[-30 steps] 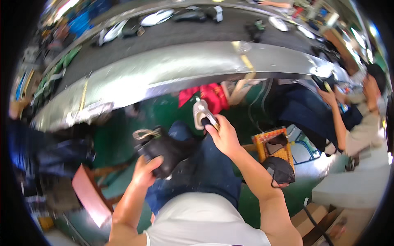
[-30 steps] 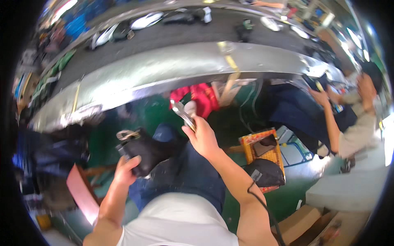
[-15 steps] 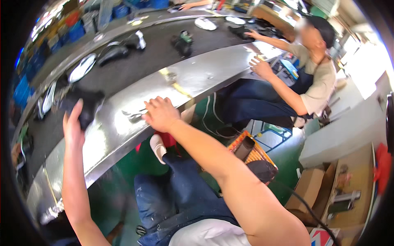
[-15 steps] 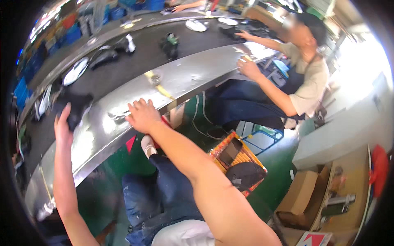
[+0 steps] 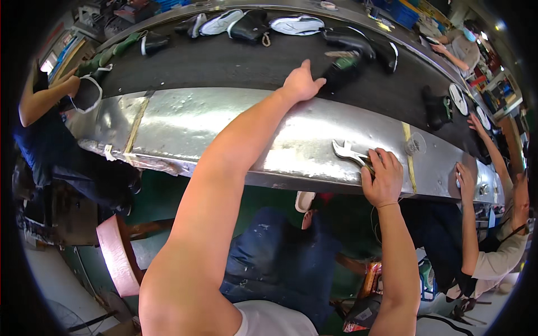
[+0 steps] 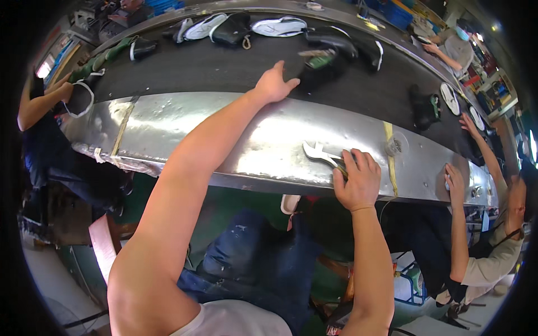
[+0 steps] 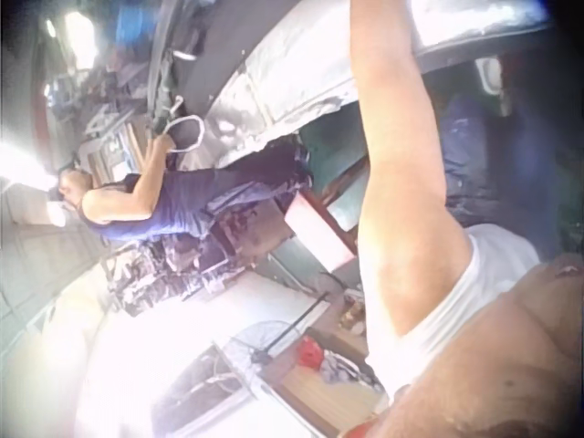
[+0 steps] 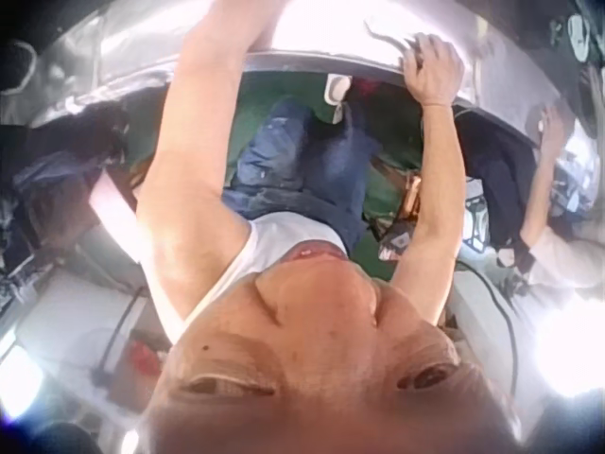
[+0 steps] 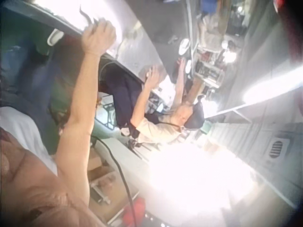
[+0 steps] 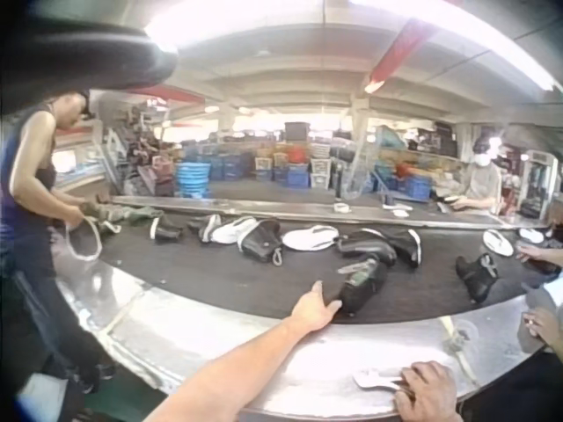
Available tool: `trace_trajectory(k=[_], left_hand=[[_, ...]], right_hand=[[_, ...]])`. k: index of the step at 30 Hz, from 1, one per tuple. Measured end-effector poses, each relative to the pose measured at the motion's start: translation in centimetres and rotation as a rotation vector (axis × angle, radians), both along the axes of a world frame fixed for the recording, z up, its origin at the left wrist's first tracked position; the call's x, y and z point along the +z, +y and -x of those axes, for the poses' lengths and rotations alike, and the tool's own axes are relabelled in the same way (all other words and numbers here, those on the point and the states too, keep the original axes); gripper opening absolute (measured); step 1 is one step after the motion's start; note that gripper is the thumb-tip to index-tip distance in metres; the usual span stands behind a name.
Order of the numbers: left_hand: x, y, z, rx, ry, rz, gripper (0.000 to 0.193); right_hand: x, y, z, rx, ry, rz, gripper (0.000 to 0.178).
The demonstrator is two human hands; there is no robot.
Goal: Manually assemble and last shoes using pliers and other hand tools.
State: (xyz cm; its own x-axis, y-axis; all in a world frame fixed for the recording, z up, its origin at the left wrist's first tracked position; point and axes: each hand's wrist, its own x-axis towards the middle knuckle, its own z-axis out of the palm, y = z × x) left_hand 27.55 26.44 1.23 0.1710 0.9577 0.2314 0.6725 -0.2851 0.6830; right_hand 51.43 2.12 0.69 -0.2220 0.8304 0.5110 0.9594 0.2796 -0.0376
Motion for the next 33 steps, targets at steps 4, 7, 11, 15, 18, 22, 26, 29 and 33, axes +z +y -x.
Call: trace_trajectory(k=[4,7,11,15,18,22,26,29,33], left_hand=[[-1.1,-7.1,3.8,-0.145,0.218,-0.166,0.063],[-1.5,-15.9,7.6,-0.354,0.409,-0.155,0.059],[-1.5,-29.7,11.7,-0.386,0.337,-0.188,0.061],[-9.1,-44.6,17.1,-0.286,-0.019,0.227,0.067],[-12.5,-53.5,20.9,-0.053,0.133,0.499,0.071],[-14.0,-60.9,24.6,0.133,0.096,0.269,0.066],[-8.9,-61.7,22.7,-0.012,-0.020,0.094,0.046],[-7.0,-62.8,21.2,-0.176,-0.093,0.122,0.037],[-5.2,-63.2,18.4,-0.419,-0.061,0.223,0.024]], right_hand=[[-0.1,0.0,-0.5,0.007,-0.023,-0.054,0.044],[-0.9,-0.5,-0.8,0.012,-0.008,-0.036,0.043],[-1.0,-3.3,0.0,-0.133,-0.045,0.001,0.043],[0.7,-7.0,2.9,-0.405,-0.017,0.269,0.046],[1.0,-11.9,4.9,-0.358,0.192,0.332,0.039],[-3.3,-21.8,6.5,-0.214,0.542,0.352,0.034],[-5.8,-33.7,6.4,-0.276,0.820,0.639,0.032],[-5.6,-41.5,5.7,-0.250,0.886,0.885,0.033],[-4.9,-48.1,6.0,-0.233,0.891,0.907,0.041]])
